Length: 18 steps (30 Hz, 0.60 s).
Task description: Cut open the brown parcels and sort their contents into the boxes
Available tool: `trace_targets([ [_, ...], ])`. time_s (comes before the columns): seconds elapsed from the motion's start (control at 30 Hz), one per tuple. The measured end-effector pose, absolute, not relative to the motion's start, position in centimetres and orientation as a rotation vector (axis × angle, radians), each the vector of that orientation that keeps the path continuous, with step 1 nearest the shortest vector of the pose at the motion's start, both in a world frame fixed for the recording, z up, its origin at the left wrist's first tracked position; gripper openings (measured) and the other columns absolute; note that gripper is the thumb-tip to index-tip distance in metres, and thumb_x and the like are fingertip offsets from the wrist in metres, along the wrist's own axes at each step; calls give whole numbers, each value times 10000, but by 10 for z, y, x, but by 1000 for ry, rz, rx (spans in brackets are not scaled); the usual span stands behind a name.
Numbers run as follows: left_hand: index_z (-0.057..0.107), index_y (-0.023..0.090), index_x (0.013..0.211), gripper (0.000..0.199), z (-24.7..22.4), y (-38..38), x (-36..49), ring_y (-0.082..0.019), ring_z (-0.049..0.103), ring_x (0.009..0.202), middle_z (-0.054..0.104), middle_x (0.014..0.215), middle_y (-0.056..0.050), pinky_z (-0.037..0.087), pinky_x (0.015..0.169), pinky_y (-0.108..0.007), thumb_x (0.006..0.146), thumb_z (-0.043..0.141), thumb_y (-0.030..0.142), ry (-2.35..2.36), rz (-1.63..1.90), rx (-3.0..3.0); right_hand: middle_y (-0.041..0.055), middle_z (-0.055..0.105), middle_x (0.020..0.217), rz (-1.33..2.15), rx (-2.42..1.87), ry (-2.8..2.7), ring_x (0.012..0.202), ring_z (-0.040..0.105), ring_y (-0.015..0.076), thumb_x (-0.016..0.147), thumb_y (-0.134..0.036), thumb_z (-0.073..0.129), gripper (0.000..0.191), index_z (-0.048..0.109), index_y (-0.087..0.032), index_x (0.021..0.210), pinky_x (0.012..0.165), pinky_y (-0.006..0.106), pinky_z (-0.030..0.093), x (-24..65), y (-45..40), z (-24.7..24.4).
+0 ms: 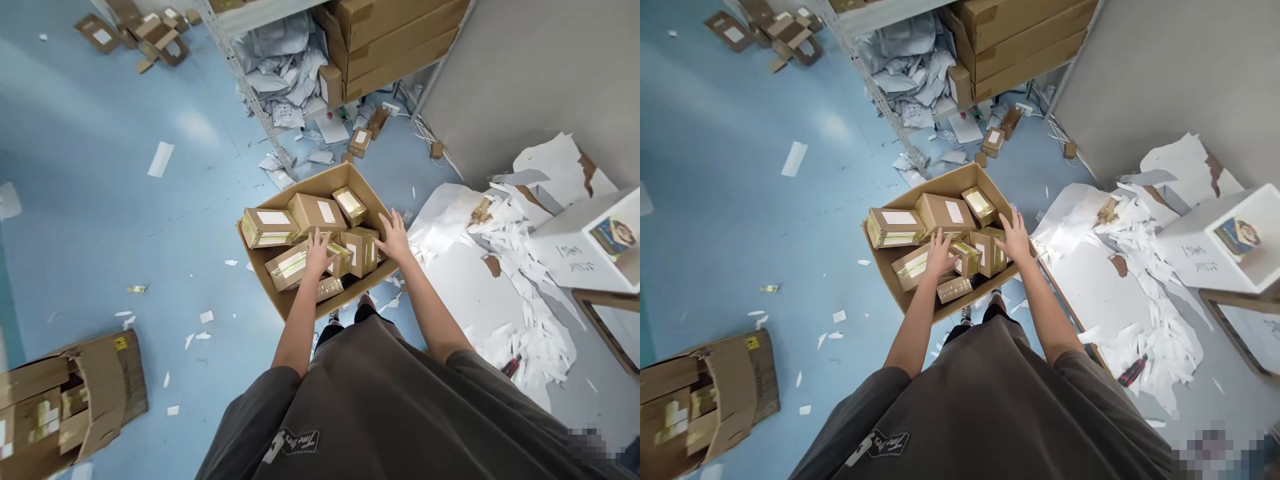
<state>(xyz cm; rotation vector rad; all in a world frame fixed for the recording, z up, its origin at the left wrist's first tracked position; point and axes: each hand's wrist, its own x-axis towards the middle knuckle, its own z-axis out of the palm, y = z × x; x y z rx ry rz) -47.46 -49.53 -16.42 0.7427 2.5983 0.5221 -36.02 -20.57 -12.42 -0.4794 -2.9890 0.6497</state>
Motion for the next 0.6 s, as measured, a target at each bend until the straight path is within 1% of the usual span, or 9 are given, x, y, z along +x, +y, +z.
trace_targets([
  [0.07,457,249,1674,923,-179,-482,-503,-482,161,1681,211,1829,-161,303,1323,-659,859,875,369,2601,488,690,139,105,1841,713,-436,-3041,1669,157,475,889,-474,799,952,371,-253,1710,1302,718,287,-390,-193,-147],
  [0.17,467,248,1666,933,-209,-467,-559,-469,156,1685,186,1837,-155,298,1334,-628,842,889,359,2609,437,530,152,99,1841,817,-368,-3088,1672,148,478,886,-475,808,959,374,-246,1710,1301,722,287,-429,-181,-182],
  [0.23,406,224,1698,1020,-233,-460,-596,-463,159,1686,177,1836,-174,299,1338,-602,822,909,368,2612,421,344,151,113,1839,874,-323,-3092,1672,153,479,890,-471,808,951,376,-254,1709,1294,725,299,-447,-176,-203],
  [0.27,357,196,1717,1085,-245,-457,-610,-470,164,1682,180,1830,-202,302,1334,-605,809,923,376,2598,425,236,150,123,1838,893,-304,-3092,1671,159,479,894,-467,806,939,383,-256,1706,1293,723,305,-454,-175,-212],
  [0.33,307,160,1730,1153,-268,-453,-625,-498,177,1669,141,1826,-248,325,1305,-648,797,938,405,2554,441,115,151,137,1835,911,-271,-3096,1668,170,477,908,-453,795,902,404,-251,1695,1296,711,309,-462,-176,-228],
  [0.4,356,192,1715,1092,-285,-449,-623,-520,182,1662,66,1838,-238,336,1277,-694,812,924,427,2575,433,88,149,145,1833,918,-244,-3102,1668,175,470,925,-438,776,863,420,-249,1689,1304,698,304,-467,-180,-239],
  [0.47,415,232,1694,1000,-292,-441,-610,-536,172,1660,35,1849,-201,322,1268,-730,836,892,419,2639,422,92,141,151,1832,927,-223,-3107,1668,184,462,935,-423,763,850,415,-258,1693,1308,694,300,-470,-186,-245],
  [0.53,448,254,1684,937,-291,-427,-593,-546,134,1664,61,1856,-158,281,1273,-761,853,862,389,2690,457,148,129,148,1833,942,-200,-3114,1666,192,456,929,-404,766,871,395,-271,1706,1307,697,302,-475,-193,-248],
  [0.6,481,283,1668,872,-285,-404,-574,-532,88,1675,124,1855,-105,222,1289,-779,871,829,346,2701,538,301,115,130,1838,961,-159,-3121,1667,193,451,910,-376,780,911,371,-283,1719,1305,695,309,-482,-197,-247],
])
